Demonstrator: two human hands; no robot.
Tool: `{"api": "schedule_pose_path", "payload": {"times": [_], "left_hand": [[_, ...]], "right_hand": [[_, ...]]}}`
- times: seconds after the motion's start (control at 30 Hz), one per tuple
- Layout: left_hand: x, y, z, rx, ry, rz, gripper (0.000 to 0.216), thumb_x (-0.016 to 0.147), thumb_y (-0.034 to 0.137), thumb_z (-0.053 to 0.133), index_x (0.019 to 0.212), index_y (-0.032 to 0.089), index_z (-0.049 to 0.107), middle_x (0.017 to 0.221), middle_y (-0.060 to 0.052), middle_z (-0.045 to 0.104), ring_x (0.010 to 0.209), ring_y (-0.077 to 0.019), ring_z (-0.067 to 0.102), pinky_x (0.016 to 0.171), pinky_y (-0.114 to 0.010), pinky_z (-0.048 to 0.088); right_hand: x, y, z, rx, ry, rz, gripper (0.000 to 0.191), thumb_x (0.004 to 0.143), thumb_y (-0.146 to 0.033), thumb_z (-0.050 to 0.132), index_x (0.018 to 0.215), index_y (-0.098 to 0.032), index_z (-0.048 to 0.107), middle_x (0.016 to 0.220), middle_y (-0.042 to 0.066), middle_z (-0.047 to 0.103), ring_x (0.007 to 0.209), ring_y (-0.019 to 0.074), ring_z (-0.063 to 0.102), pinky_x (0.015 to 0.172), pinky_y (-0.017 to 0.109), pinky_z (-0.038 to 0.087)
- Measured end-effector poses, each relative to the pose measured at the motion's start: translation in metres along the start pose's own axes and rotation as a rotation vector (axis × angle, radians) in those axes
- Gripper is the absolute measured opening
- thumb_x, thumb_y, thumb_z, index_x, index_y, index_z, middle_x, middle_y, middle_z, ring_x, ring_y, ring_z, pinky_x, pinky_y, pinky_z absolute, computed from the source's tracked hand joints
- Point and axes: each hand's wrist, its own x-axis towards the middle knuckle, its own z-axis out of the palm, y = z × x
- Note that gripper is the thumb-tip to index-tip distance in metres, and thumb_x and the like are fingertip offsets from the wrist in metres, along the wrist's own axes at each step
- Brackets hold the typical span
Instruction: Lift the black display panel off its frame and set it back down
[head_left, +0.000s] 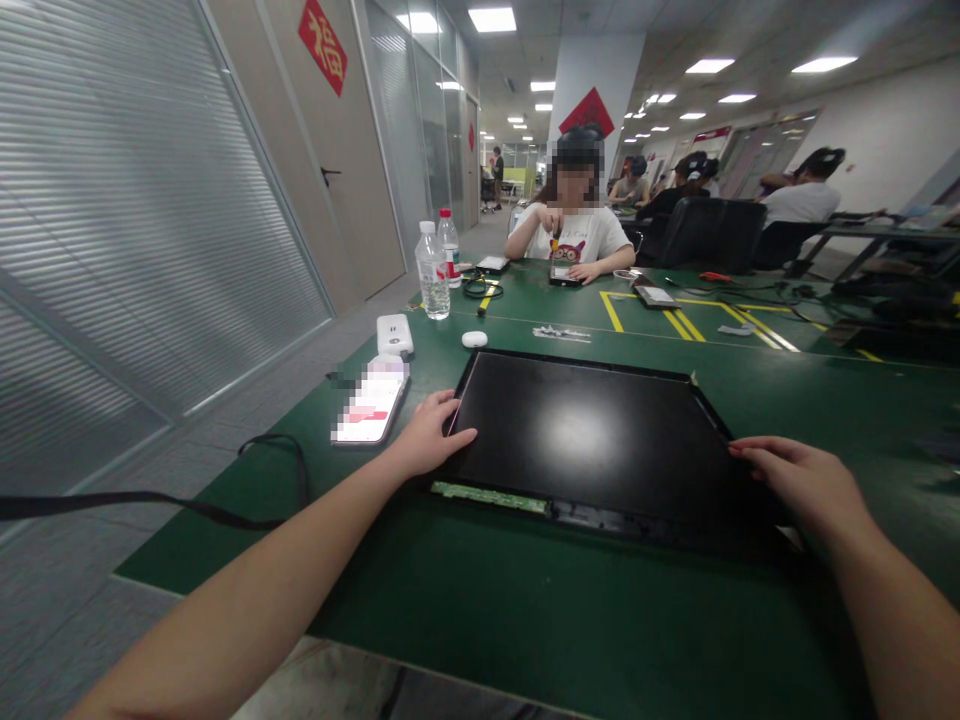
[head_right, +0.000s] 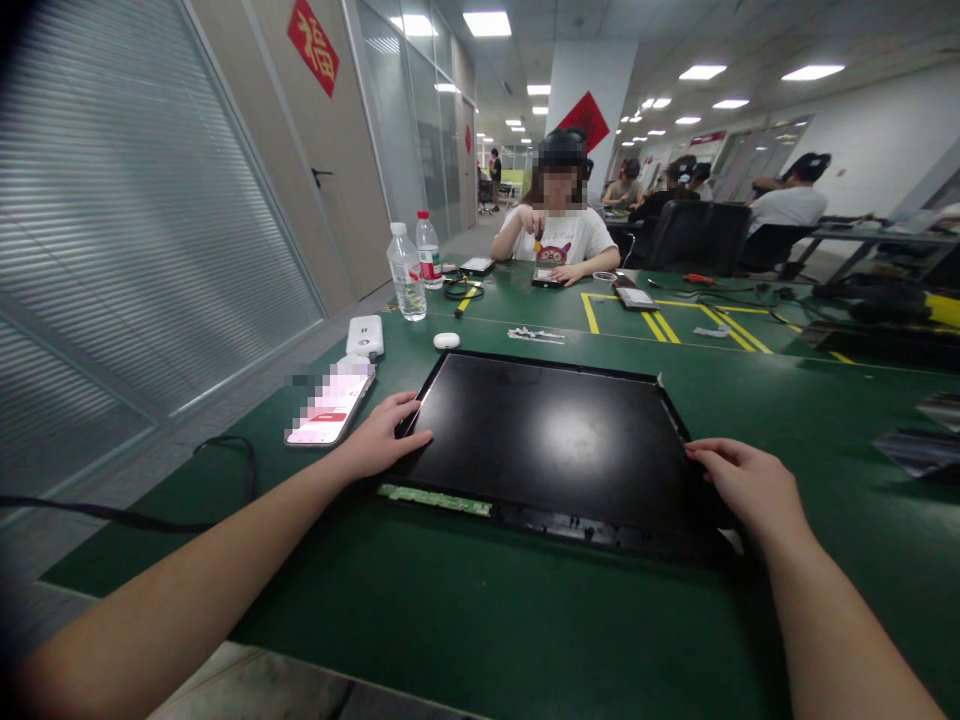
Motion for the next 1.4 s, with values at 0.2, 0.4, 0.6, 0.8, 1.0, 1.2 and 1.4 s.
{"api": "schedule_pose_path", "payload": {"times": [0.2,0.4,0.6,0.8,1.0,1.2,1.4], "left_hand": [[0.0,0.002,-0.001,-0.004,-0.008,-0.018,0.06,0.082,0.049,0.062,0.128,0.011,0.063,0.15,-0.021,0.045,0.138,-0.0366,0.044,0.116,-0.048,0.033],[0.0,0.0,0.001,0.012,0.009,-0.002,0.059,0.083,0.049,0.062,0.129,0.012,0.062,0.149,-0.021,0.046,0.137,-0.0368,0.045,0.115,-0.051,0.034],[0.0,0.001,0.002,0.045,0.001,0.003,0.061,0.085,0.049,0.06,0.131,0.01,0.061,0.149,-0.022,0.045,0.138,-0.0364,0.044,0.116,-0.05,0.033],[0.001,0.0,0.003,0.055,0.018,0.015,0.057,0.084,0.048,0.061,0.128,0.011,0.063,0.148,-0.021,0.046,0.137,-0.0375,0.044,0.115,-0.052,0.034],[0.0,0.002,0.004,0.056,0.021,0.018,0.055,0.084,0.043,0.063,0.13,0.012,0.062,0.149,-0.021,0.046,0.138,-0.0382,0.044,0.115,-0.052,0.034],[-0.006,0.007,-0.006,0.059,-0.001,0.087,0.063,0.085,0.044,0.066,0.14,0.015,0.056,0.154,-0.02,0.04,0.142,-0.0375,0.039,0.116,-0.051,0.033],[-0.012,0.013,-0.023,0.023,-0.184,0.336,0.053,0.08,0.041,0.077,0.13,0.029,0.067,0.153,-0.011,0.047,0.14,-0.0343,0.041,0.113,-0.053,0.036]], "right_hand": [[-0.003,-0.003,-0.001,0.001,0.008,-0.014,0.036,0.057,-0.049,0.058,0.077,-0.026,0.078,0.086,0.004,0.078,0.074,0.0269,0.069,0.074,0.04,0.045],[-0.003,-0.003,-0.001,0.005,0.012,-0.025,0.037,0.056,-0.049,0.058,0.077,-0.026,0.078,0.086,0.004,0.078,0.076,0.0274,0.069,0.075,0.04,0.046],[-0.001,0.001,-0.001,-0.013,0.014,-0.059,0.037,0.058,-0.051,0.057,0.077,-0.027,0.078,0.084,0.004,0.078,0.074,0.027,0.07,0.074,0.04,0.045],[0.001,0.004,0.0,-0.034,0.012,-0.065,0.039,0.058,-0.051,0.056,0.079,-0.026,0.078,0.086,0.004,0.078,0.073,0.026,0.069,0.073,0.039,0.046],[-0.002,0.0,-0.002,-0.077,0.017,-0.06,0.038,0.057,-0.049,0.056,0.078,-0.026,0.078,0.076,0.004,0.076,0.076,0.028,0.069,0.07,0.039,0.045],[-0.006,-0.006,-0.003,-0.068,0.02,-0.057,0.038,0.058,-0.05,0.056,0.078,-0.026,0.078,0.077,0.004,0.076,0.075,0.028,0.069,0.071,0.04,0.046],[-0.003,-0.005,-0.003,-0.091,-0.007,-0.024,0.038,0.06,-0.05,0.057,0.081,-0.027,0.078,0.078,0.004,0.075,0.078,0.0282,0.069,0.069,0.039,0.046]]}}
